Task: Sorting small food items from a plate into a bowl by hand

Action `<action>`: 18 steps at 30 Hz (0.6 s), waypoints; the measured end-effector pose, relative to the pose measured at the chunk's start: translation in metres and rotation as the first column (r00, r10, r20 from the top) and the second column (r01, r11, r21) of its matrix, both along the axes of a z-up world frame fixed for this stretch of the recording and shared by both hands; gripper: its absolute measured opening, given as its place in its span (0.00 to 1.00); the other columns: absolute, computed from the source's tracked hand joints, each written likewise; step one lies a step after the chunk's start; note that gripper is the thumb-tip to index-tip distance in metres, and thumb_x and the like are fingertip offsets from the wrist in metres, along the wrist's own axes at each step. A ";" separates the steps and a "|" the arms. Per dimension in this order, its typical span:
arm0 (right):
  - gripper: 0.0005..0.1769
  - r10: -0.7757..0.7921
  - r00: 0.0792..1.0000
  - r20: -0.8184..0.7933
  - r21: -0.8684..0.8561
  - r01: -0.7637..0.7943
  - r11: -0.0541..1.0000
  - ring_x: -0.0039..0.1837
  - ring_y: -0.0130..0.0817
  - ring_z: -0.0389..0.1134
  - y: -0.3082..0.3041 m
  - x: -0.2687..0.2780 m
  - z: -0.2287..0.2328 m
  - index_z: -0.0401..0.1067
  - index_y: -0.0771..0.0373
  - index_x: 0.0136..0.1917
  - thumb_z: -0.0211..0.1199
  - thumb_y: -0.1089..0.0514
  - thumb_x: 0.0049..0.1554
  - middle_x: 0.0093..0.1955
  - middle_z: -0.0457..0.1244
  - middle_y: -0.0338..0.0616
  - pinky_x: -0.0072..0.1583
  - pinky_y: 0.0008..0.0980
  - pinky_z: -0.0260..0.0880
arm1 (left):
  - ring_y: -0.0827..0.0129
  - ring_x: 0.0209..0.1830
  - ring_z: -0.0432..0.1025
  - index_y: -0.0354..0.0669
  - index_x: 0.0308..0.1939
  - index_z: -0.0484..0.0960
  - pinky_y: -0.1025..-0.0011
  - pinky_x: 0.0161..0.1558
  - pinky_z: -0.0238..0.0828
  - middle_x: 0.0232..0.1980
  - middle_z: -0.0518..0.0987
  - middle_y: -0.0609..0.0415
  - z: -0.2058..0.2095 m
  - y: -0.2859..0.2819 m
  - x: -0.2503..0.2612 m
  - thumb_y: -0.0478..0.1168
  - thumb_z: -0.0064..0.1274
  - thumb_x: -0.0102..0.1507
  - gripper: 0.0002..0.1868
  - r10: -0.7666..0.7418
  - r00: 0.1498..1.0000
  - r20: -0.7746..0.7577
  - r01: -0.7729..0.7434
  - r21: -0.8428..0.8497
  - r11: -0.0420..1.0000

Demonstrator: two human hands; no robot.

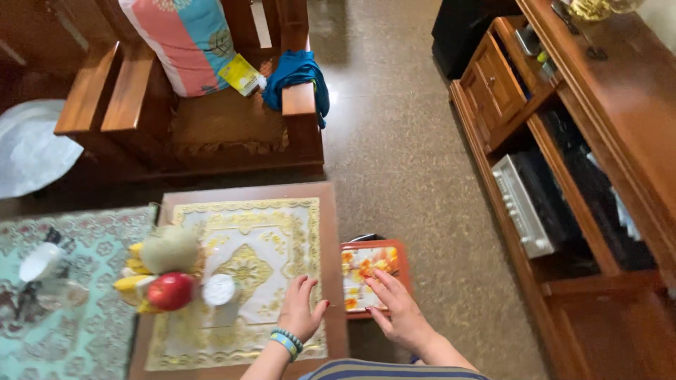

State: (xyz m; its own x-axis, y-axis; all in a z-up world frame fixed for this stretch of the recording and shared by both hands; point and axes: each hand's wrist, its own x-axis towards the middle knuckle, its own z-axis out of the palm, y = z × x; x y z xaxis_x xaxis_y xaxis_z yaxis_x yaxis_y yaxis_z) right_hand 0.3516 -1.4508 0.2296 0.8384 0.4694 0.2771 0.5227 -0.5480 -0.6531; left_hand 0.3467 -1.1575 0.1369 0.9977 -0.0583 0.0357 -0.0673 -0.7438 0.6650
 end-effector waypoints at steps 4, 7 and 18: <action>0.35 0.042 0.998 0.036 0.015 -0.042 0.999 0.81 0.52 0.58 -0.104 0.034 -0.013 0.66 0.59 0.77 0.71 0.54 0.59 0.80 0.57 0.57 0.79 0.46 0.56 | 0.50 0.66 0.69 0.47 0.59 0.78 0.57 0.70 0.63 0.65 0.72 0.46 -0.019 -0.111 0.034 0.49 0.68 0.56 0.29 0.058 0.994 0.096 -0.053 -0.046 0.997; 0.37 0.059 0.998 -0.006 -0.044 -0.059 0.997 0.81 0.53 0.57 -0.184 0.052 -0.012 0.63 0.59 0.78 0.72 0.57 0.59 0.82 0.54 0.57 0.78 0.48 0.57 | 0.47 0.69 0.68 0.46 0.63 0.78 0.57 0.73 0.59 0.70 0.73 0.43 -0.033 -0.209 0.059 0.53 0.70 0.55 0.35 0.054 0.998 0.030 -0.053 -0.023 0.998; 0.41 -0.036 0.988 0.153 -0.183 0.064 0.981 0.85 0.58 0.50 -0.314 0.139 -0.003 0.61 0.52 0.81 0.72 0.51 0.58 0.85 0.51 0.50 0.79 0.51 0.53 | 0.45 0.75 0.63 0.45 0.71 0.71 0.53 0.73 0.59 0.77 0.65 0.38 0.035 -0.338 0.165 0.52 0.70 0.56 0.42 -0.020 0.979 0.205 0.012 0.037 0.999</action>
